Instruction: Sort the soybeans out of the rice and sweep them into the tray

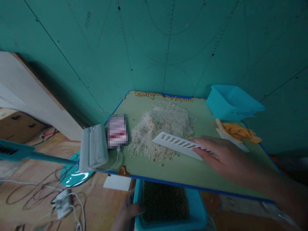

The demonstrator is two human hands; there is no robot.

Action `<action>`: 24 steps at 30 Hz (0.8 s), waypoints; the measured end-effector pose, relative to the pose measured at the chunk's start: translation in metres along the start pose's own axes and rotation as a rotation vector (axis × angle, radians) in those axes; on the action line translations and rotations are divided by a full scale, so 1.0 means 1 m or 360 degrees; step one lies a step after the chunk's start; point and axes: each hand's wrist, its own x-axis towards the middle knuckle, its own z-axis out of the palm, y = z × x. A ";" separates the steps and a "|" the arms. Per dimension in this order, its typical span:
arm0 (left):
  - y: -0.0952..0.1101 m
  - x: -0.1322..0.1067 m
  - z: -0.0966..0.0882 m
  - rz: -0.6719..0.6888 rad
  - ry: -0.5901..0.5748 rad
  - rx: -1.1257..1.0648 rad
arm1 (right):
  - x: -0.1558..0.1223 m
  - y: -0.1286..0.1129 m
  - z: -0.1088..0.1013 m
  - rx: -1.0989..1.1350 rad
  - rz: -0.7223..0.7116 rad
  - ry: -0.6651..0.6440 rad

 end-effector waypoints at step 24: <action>-0.002 0.006 -0.001 0.0056 -0.0034 0.0045 | -0.052 0.019 -0.013 0.0017 -0.0049 -0.0065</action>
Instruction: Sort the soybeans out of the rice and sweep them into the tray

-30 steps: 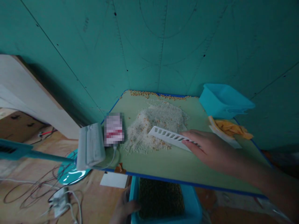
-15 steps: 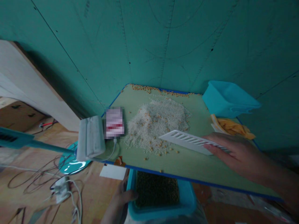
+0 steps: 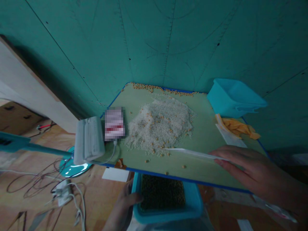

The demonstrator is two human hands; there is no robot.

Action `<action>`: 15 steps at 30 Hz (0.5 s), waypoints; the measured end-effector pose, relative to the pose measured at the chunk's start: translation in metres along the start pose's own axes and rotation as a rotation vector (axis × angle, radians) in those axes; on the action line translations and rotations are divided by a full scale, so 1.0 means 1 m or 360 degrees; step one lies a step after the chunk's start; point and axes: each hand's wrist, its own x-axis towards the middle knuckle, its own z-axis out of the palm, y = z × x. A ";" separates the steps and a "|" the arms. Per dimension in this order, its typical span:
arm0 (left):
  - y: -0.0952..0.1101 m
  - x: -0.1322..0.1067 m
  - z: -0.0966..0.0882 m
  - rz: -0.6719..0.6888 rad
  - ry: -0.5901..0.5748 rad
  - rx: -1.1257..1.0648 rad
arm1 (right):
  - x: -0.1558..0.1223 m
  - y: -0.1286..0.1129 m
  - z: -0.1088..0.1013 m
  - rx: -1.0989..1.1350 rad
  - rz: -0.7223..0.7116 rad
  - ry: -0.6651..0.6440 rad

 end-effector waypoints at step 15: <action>-0.002 -0.002 0.000 -0.0029 -0.0052 0.0014 | 0.001 -0.007 -0.001 0.0031 -0.0028 -0.0068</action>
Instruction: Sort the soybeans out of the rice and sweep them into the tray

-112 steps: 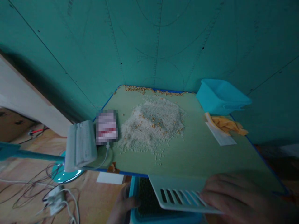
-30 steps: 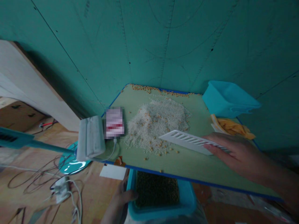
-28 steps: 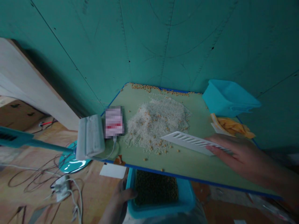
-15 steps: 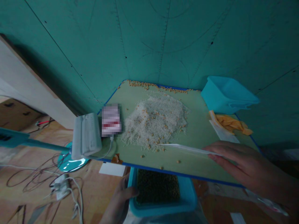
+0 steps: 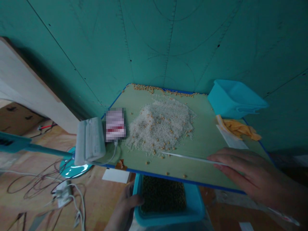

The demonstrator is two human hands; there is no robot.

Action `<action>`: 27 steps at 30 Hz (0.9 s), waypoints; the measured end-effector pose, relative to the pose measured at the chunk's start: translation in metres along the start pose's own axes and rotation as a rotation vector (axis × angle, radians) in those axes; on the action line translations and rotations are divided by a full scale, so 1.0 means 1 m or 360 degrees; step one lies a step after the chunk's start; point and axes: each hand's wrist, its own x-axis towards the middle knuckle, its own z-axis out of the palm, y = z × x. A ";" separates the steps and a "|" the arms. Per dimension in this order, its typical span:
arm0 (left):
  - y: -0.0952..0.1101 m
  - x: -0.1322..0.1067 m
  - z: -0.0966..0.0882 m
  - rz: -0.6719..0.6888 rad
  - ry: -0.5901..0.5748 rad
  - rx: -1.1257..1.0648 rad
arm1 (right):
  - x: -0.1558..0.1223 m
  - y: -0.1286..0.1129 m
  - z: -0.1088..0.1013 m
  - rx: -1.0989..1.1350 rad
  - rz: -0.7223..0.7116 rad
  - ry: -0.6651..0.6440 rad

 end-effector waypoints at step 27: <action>0.000 0.009 0.005 -0.0002 0.0009 -0.0137 | 0.004 -0.025 -0.003 -0.0254 -0.0357 0.0091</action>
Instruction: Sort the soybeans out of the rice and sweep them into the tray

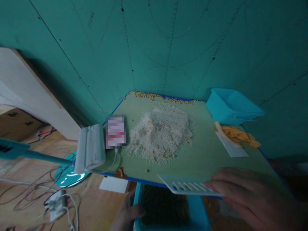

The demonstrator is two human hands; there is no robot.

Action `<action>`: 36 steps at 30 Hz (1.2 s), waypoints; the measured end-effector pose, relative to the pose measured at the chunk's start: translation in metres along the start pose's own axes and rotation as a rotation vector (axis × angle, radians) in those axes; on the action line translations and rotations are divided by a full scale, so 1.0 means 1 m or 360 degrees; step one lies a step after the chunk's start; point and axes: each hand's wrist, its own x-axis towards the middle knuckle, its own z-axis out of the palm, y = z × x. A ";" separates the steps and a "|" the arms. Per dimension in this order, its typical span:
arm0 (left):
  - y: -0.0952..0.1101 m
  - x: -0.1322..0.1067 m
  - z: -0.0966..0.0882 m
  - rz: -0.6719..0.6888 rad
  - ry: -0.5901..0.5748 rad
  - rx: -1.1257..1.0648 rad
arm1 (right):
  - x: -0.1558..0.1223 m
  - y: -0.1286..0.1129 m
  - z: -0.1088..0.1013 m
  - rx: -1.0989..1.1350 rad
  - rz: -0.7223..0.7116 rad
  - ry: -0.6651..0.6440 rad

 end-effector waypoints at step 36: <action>0.022 -0.029 -0.036 0.0133 0.0004 0.0015 | 0.039 -0.039 0.015 0.0059 -0.0112 0.0205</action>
